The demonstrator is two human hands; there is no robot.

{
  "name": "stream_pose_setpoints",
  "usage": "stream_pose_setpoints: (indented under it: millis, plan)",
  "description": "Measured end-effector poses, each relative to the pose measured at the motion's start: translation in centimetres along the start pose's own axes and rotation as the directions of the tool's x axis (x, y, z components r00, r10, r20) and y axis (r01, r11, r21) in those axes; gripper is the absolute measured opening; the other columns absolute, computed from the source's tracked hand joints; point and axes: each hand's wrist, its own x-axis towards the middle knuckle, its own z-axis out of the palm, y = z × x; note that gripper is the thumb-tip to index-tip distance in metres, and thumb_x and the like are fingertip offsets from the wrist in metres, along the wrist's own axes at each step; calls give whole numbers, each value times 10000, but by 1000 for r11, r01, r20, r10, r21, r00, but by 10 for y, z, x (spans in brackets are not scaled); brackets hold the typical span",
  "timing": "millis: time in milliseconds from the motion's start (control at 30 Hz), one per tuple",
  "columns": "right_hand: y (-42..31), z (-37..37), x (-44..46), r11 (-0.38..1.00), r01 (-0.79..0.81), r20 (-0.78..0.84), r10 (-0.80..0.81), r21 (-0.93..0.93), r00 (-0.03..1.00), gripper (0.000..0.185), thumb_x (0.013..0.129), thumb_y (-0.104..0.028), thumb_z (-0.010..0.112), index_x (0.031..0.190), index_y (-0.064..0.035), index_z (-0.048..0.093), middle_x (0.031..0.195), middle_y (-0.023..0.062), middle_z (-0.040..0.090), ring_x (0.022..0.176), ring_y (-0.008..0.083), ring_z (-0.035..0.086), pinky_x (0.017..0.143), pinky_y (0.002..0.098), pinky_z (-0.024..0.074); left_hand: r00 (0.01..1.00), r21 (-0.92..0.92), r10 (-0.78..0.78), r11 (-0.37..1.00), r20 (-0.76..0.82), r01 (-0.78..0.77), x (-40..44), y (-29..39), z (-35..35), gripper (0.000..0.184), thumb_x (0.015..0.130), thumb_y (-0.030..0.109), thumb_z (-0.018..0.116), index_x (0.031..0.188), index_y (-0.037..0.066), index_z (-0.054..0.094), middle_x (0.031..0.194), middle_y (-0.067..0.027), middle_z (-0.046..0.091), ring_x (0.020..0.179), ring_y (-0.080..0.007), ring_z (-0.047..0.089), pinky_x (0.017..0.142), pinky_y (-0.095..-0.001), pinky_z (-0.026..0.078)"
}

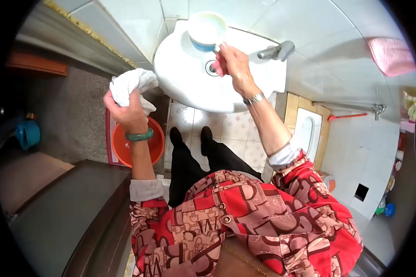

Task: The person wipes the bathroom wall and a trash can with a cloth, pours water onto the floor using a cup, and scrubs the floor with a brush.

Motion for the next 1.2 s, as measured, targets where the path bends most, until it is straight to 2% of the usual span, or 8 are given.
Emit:
stream_pose_setpoints:
  millis: [100, 133, 500, 633, 833, 967, 1133, 1200]
  plan:
    - [22, -36, -28, 988, -67, -35, 63, -137, 997, 375, 878, -387, 476, 723, -49, 524, 573, 37, 541, 438, 77, 461, 401, 201, 356, 991, -156, 80, 986, 106, -62, 3, 15, 15, 438, 673, 12, 654, 1062, -19, 456, 984, -131, 546, 926, -212, 524, 803, -344, 428]
    - [27, -42, -37, 983, -132, -45, 127, -129, 991, 375, 878, -388, 475, 720, -52, 523, 565, 37, 540, 428, 78, 460, 390, 200, 351, 976, 99, 162, 979, 148, -178, 6, 16, 20, 454, 666, -13, 646, 1075, -16, 451, 984, -143, 548, 936, -228, 529, 816, -356, 427]
    - [69, -61, -54, 921, -343, -29, 354, 184, 935, 387, 888, -399, 439, 729, -54, 516, 551, 52, 544, 385, 92, 481, 341, 199, 356, 675, 219, 458, 710, 578, -669, 72, -3, 140, 514, 638, -52, 601, 1112, 53, 429, 1051, -152, 486, 1016, -376, 453, 811, -419, 417]
    - [65, -62, -52, 895, -400, -42, 415, 195, 909, 382, 879, -389, 439, 756, -34, 505, 567, 54, 529, 382, 104, 481, 349, 217, 371, 693, 400, 266, 657, 671, -639, 81, -11, 173, 709, 660, 29, 649, 1265, 151, 299, 1262, -161, 323, 1105, -383, 384, 881, -420, 386]
    - [71, -68, -50, 926, -323, 7, 328, 196, 945, 405, 867, -413, 464, 780, -19, 506, 585, 62, 520, 381, 103, 485, 342, 229, 394, 559, 595, -204, 231, 803, -770, 59, -31, 204, 819, 785, 500, 513, 1380, 147, 74, 1389, -231, 137, 1270, -381, 178, 987, -522, 204]
    - [77, -71, -49, 926, -295, -16, 307, 234, 951, 409, 866, -412, 467, 774, -16, 508, 582, 69, 522, 377, 108, 487, 335, 236, 400, 508, 581, -285, 345, 813, -737, 68, -23, 208, 898, 723, 448, 615, 1377, 141, 81, 1385, -241, 136, 1264, -399, 176, 997, -508, 197]
    - [68, -69, -46, 913, -318, -43, 339, 255, 940, 396, 867, -375, 445, 772, 5, 505, 572, 80, 516, 381, 132, 500, 342, 248, 402, 577, 508, 122, 353, 808, -786, 64, 7, 211, 717, 700, 408, 655, 1273, 98, 356, 1306, -205, 306, 1177, -382, 316, 937, -454, 305]
    - [74, -66, -45, 908, -339, -53, 362, 246, 931, 410, 876, -402, 430, 768, -12, 499, 570, 83, 518, 382, 130, 500, 337, 239, 404, 416, 5, 363, 748, 834, -663, 66, 23, 224, 471, 752, 359, 622, 1102, 60, 524, 1121, -192, 494, 1029, -325, 474, 841, -376, 395]
